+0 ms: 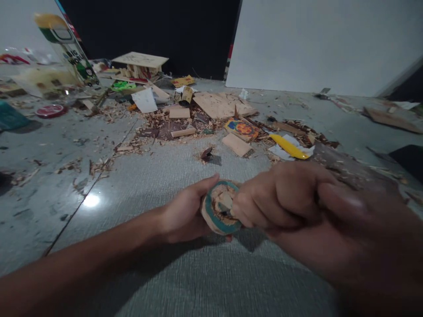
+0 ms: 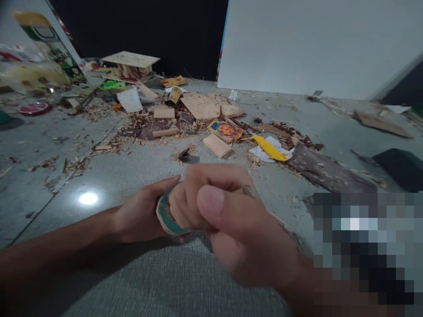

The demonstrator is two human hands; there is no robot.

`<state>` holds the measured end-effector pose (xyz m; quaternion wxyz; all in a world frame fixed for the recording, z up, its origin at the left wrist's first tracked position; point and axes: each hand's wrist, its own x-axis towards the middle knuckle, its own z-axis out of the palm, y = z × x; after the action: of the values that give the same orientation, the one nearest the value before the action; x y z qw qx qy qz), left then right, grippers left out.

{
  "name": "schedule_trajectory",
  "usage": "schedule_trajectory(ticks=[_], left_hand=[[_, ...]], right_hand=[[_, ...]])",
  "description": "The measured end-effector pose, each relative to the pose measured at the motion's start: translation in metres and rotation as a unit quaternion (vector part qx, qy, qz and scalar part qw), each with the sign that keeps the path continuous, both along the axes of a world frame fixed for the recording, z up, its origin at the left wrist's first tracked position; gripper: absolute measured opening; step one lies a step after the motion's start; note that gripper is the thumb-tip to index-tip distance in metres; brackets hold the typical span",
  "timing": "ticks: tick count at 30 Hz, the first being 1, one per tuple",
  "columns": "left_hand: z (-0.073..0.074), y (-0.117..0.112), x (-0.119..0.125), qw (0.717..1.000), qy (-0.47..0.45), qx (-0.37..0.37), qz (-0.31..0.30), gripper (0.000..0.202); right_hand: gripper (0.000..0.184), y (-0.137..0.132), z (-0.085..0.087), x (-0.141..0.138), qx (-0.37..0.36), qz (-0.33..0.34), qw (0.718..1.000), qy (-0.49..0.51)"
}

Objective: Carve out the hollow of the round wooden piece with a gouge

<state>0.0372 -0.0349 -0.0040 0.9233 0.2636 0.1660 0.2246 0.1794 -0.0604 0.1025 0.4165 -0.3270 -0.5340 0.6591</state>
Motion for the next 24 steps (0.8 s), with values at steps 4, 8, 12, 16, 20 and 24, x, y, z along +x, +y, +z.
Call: schedule_trajectory(ticks=[4,8,12,16,20,24], left_hand=[[-0.003,0.001,0.002,1.000,0.020,-0.017,0.007,0.066],[-0.007,0.001,0.003,1.000,0.019,-0.012,0.011,0.064],[-0.012,0.000,0.003,1.000,0.011,-0.005,0.015,0.059],[-0.013,0.000,0.004,1.000,0.000,-0.013,0.017,0.053],[-0.012,0.000,0.004,1.000,-0.015,-0.017,0.015,0.051],[-0.010,0.001,0.004,0.999,-0.013,-0.028,0.016,0.050]], right_hand=[[0.068,-0.002,0.000,-0.001,0.007,0.009,1.000,-0.027],[0.061,-0.005,-0.006,0.000,0.091,0.021,0.996,0.003],[0.054,-0.005,-0.012,0.003,0.129,0.021,0.991,0.015],[0.057,-0.003,-0.011,0.002,0.070,0.010,0.997,-0.002],[0.061,-0.001,-0.010,-0.001,0.039,-0.003,0.999,-0.006],[0.060,0.000,-0.009,-0.004,0.055,0.009,0.998,0.003]])
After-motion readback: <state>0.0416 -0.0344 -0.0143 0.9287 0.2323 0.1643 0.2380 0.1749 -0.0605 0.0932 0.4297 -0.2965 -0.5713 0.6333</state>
